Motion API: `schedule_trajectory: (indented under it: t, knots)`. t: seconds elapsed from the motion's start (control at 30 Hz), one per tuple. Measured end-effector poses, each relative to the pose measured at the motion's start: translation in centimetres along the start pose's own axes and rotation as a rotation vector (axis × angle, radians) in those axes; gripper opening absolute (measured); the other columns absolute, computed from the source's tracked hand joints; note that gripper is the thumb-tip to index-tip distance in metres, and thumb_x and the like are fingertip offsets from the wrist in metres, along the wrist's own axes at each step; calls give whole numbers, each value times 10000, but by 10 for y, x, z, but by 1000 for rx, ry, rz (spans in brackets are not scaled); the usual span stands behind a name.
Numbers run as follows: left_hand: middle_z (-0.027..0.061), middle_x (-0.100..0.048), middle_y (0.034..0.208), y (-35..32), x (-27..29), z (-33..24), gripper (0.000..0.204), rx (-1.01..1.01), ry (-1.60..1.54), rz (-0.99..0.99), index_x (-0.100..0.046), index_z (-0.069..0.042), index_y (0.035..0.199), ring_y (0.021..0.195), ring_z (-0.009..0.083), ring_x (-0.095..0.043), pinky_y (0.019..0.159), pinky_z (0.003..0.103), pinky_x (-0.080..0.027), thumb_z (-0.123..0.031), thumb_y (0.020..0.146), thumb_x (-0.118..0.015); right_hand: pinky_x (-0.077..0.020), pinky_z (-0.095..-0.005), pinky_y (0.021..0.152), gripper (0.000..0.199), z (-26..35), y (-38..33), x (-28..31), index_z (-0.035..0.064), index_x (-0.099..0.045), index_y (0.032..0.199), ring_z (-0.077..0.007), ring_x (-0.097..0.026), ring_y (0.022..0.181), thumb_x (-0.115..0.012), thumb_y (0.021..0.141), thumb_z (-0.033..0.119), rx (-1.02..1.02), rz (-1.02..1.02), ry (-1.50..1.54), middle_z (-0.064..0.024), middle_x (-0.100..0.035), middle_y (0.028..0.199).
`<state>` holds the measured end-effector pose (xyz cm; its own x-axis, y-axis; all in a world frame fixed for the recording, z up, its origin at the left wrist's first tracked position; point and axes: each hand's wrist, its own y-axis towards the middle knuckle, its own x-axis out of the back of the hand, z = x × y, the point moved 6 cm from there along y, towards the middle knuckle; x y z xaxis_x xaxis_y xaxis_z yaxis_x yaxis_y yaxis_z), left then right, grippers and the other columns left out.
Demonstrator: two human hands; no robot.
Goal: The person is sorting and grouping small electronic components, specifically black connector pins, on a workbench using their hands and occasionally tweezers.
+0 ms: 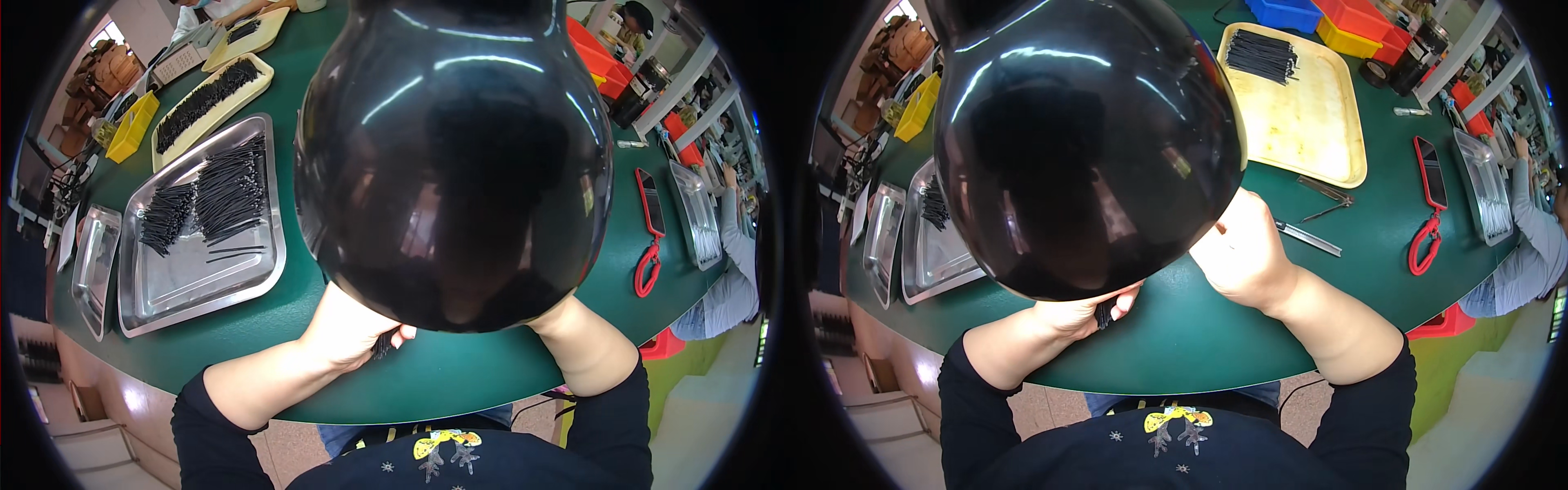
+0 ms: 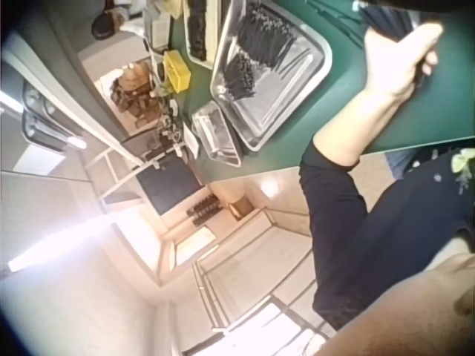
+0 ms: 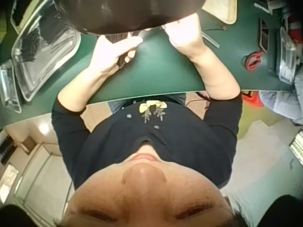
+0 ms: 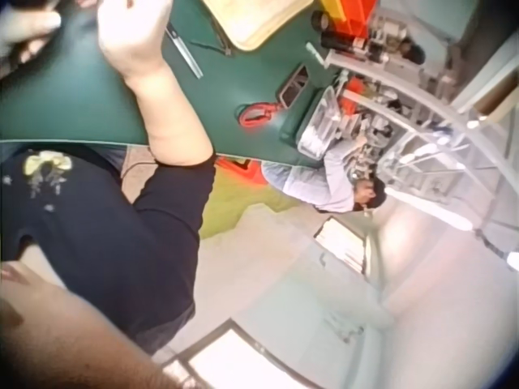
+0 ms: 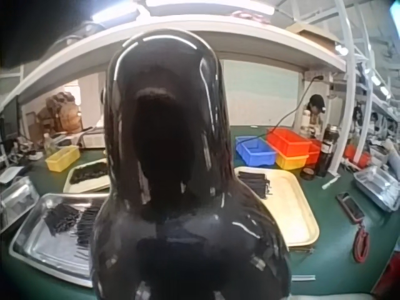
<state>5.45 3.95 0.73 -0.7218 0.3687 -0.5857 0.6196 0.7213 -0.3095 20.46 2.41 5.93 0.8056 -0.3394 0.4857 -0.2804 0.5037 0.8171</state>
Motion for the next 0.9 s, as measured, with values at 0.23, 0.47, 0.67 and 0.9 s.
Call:
schedule_trajectory:
  t: [0.23, 0.47, 0.67, 0.9]
  knots:
    - [94, -551, 597, -1, 5, -1, 100, -11, 130, -70, -552, 34, 771, 504, 121, -537, 422, 192, -419, 95, 702, -513, -433, -234, 579, 205, -2, 24, -2, -59, -517, 857, -115, -547, 644, -542, 654, -70, -445, -13, 622, -91, -582, 768]
    - [88, -568, 626, -2, 9, -12, 110, -203, 470, -37, -545, 50, 738, 541, 135, -559, 478, 211, -447, 104, 642, -554, -447, -235, 595, 244, -1, 23, 2, -63, -527, 902, -130, -572, 671, -548, 659, -50, -425, -25, 612, -103, -600, 801]
    - [151, -569, 818, -1, 21, -9, 392, -308, 318, -32, -451, 92, 974, 707, 185, -586, 615, 240, -481, 57, 622, -619, -440, -253, 550, 163, 4, 28, 4, -33, -564, 791, -209, -578, 579, -545, 629, -45, -315, -9, 339, -113, -584, 694]
    - [150, -565, 873, -4, 5, -25, 476, -482, 344, 100, -432, 87, 1008, 826, 205, -571, 754, 311, -452, -71, 641, -690, -434, -279, 526, 76, 4, 31, 5, -14, -569, 692, -228, -566, 553, -558, 617, -18, -332, -70, 368, -111, -569, 633]
